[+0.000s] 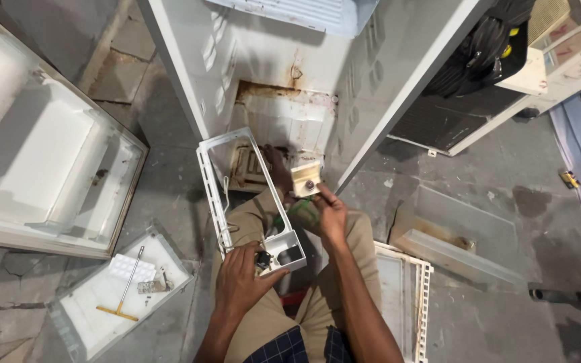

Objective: The person sits on the floor with a refrigerator door frame across their lap and repairs the interior light assembly. They unscrew and detach a light socket and thermostat unit from the frame using a screwdriver and pliers, disconnect the wiring, and manipulate the socket and bulb components by hand.

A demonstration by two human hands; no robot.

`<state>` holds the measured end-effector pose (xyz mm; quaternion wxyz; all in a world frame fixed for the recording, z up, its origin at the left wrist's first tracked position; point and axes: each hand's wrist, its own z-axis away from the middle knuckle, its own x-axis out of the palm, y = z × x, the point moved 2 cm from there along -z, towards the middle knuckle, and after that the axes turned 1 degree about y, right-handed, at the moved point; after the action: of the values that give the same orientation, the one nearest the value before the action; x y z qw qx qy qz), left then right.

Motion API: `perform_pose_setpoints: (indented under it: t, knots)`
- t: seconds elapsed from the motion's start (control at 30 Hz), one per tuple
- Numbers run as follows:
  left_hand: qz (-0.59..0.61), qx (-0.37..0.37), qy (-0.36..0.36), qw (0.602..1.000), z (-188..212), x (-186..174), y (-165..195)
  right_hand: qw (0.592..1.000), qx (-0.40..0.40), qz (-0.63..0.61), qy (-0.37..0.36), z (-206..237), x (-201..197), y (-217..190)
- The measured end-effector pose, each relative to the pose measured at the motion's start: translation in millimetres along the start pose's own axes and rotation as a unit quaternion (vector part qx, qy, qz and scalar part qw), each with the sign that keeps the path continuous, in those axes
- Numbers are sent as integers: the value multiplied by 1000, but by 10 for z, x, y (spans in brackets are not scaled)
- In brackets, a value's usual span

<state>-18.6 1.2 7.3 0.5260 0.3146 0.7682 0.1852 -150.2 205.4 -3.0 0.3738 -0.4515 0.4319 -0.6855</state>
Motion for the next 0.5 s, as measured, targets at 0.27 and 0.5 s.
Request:
perform_pose_setpoints:
  t: [0.27, 0.5]
  knots:
    - [35, 26, -25, 999, 74, 16, 90, 933, -315, 174, 8, 706, 0, -1102]
    - [106, 98, -102, 984, 177, -30, 489, 741, -528, 414, -41, 1567, 23, -1655]
